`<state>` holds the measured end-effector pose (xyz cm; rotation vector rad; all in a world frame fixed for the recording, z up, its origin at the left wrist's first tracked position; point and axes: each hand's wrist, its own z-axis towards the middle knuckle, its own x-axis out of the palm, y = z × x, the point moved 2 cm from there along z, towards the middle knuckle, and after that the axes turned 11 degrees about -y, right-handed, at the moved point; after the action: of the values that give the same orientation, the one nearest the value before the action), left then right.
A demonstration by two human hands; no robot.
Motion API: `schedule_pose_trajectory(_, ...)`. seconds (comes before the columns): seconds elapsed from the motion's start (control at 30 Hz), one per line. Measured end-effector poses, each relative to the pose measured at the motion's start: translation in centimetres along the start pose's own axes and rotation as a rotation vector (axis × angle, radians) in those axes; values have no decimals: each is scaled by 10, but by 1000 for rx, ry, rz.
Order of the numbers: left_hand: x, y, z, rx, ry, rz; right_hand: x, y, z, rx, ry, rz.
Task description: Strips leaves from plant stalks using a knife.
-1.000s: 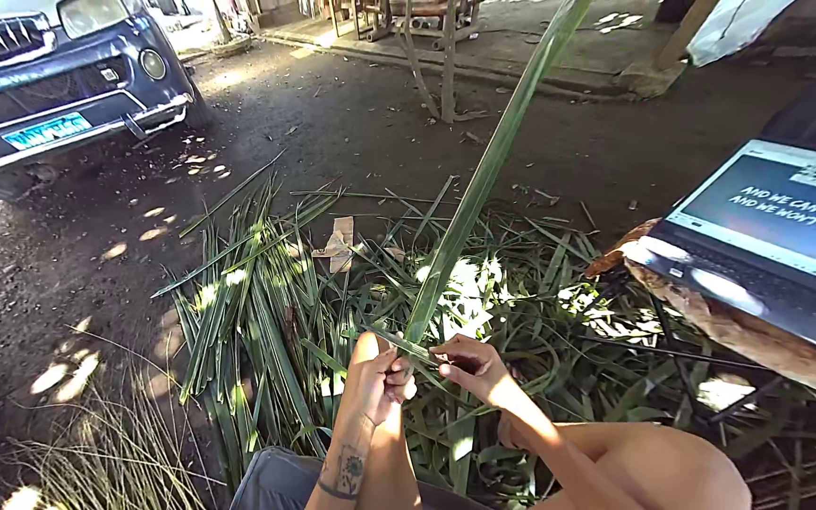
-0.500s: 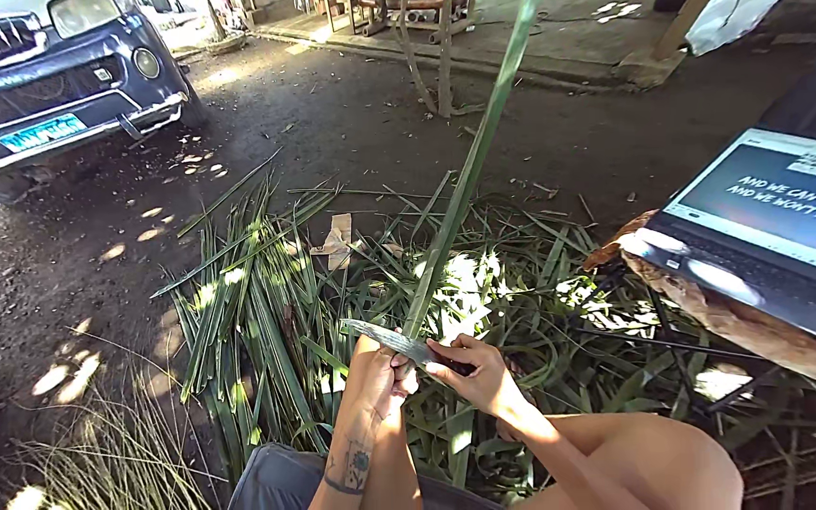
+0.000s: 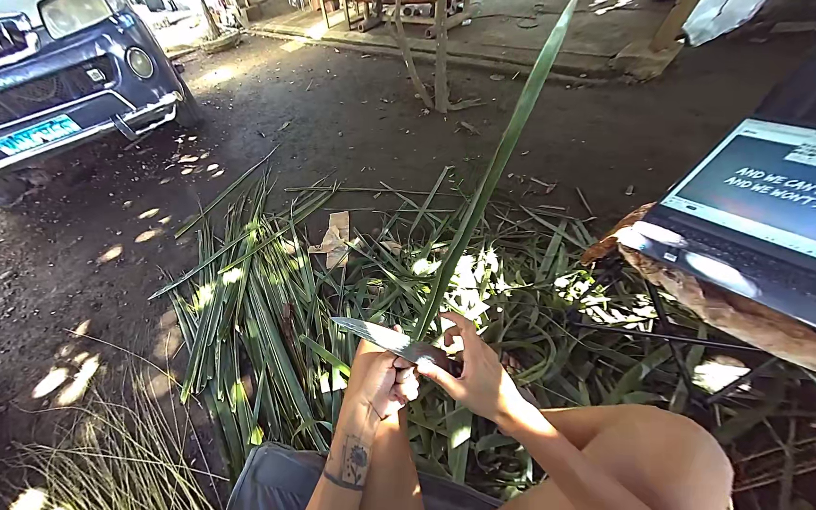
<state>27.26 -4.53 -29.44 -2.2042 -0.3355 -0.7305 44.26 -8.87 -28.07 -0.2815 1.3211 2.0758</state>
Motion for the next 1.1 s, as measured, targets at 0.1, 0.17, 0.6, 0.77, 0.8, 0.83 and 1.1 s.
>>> schedule_pose_trajectory(0.1,5,-1,-7,57,-140,126,-2,0,0,-50,93,-19)
schedule_pose_trajectory(0.17,11,-3,-11,80,-197,203,2,-4,-2,-68,118,11)
schedule_pose_trajectory(0.6,14,11,-8,256,-80,402,14,-3,-5,106,167,274)
schedule_pose_trajectory(0.77,18,4,-14,117,-155,370,18,-5,-7,10,80,131)
schedule_pose_trajectory(0.8,18,2,-15,99,-149,350,19,-6,-7,1,79,118)
schedule_pose_trajectory(0.83,18,2,-15,88,-141,341,18,-5,-6,8,101,117)
schedule_pose_trajectory(1.1,16,6,-11,172,-68,351,12,-8,0,71,182,148)
